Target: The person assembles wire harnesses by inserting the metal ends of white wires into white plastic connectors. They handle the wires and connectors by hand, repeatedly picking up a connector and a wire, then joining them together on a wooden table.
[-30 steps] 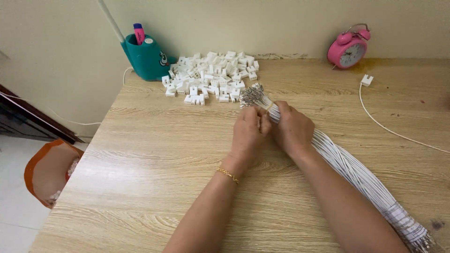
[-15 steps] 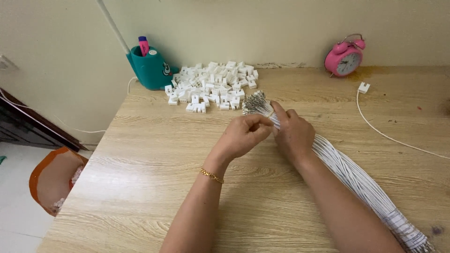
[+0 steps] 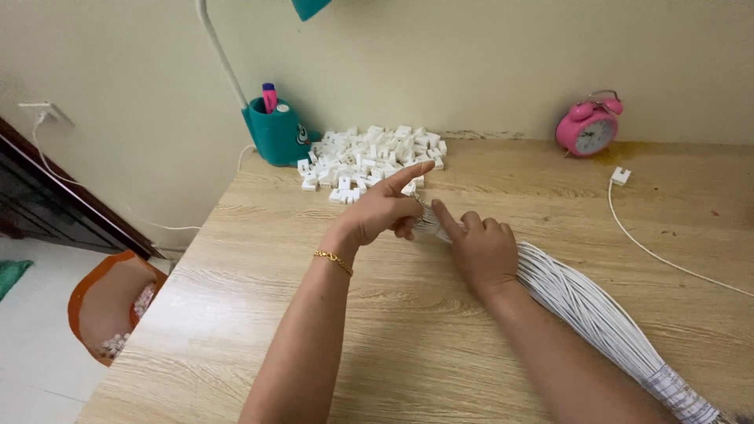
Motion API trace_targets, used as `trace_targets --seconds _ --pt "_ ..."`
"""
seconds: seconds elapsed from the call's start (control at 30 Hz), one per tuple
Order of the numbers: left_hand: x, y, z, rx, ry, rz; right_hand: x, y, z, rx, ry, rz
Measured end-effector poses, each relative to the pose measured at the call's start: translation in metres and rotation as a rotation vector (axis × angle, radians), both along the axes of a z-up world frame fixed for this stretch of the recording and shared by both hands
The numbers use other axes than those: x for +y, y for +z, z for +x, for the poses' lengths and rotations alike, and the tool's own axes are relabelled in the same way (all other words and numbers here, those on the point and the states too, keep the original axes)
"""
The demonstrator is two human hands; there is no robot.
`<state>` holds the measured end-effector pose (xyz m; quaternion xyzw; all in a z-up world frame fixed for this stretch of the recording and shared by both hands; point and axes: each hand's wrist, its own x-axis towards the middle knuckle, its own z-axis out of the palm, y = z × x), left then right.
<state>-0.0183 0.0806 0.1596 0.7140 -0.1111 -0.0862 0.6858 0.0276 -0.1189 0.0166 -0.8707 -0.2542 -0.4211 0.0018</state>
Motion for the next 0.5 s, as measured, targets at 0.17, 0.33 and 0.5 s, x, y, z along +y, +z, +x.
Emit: trace_targets --seconds 0.17,0.33,0.5 --pt "0.018 -0.010 0.008 0.061 0.004 -0.074 -0.001 0.003 0.000 -0.067 0.022 0.011" --pt "0.039 -0.036 0.018 0.115 0.053 -0.297 -0.010 0.006 0.003 -0.019 0.047 0.044" --pt "0.048 -0.064 0.029 0.107 -0.090 -0.521 -0.010 0.049 -0.022 0.406 0.040 0.274"
